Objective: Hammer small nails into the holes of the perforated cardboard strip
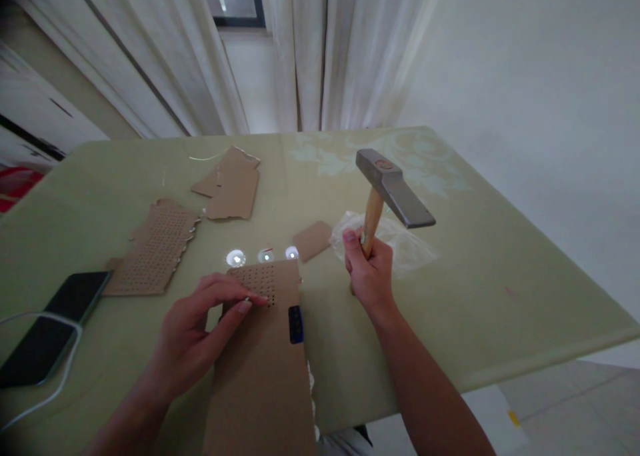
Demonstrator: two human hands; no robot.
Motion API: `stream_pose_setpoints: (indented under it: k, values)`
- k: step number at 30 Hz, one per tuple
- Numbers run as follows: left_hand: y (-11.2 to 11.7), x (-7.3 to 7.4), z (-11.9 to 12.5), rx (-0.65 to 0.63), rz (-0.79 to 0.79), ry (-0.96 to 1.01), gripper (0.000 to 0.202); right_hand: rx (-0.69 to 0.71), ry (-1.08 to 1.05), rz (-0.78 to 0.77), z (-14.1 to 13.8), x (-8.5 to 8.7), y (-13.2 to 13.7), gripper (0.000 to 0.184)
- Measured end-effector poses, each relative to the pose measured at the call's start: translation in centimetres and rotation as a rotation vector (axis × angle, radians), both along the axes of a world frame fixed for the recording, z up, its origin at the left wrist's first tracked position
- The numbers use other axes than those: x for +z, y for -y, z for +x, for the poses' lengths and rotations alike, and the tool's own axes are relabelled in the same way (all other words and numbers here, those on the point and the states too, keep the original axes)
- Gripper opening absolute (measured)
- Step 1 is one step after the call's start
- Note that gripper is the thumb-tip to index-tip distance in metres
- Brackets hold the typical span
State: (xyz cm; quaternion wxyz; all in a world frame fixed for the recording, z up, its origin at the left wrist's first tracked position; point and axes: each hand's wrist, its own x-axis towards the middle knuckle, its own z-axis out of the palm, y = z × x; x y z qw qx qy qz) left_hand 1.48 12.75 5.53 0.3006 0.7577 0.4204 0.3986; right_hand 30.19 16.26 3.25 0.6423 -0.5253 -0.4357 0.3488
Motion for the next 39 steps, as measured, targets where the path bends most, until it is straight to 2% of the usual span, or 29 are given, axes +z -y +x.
stream_pose_setpoints:
  k: [15,22,30,35,39]
  values:
    - [0.1,0.2,0.1,-0.068,0.067,-0.013,0.020,0.016,0.007,-0.003,-0.1,0.0,0.2,0.066]
    - [0.0,0.5,0.2,-0.053,0.099,-0.001,0.015,0.028,0.024,-0.002,-0.1,0.0,0.2,0.066]
    - [0.1,0.1,0.4,-0.022,0.122,0.009,0.014,0.018,0.048,0.029,-0.1,0.2,0.6,0.052]
    - [0.2,-0.3,0.4,-0.015,0.113,0.007,0.012,0.074,0.007,0.029,-0.1,0.3,0.3,0.045]
    - [0.2,-0.4,0.5,-0.006,0.131,0.020,0.011,0.164,0.000,-0.001,-0.1,1.7,0.4,0.051]
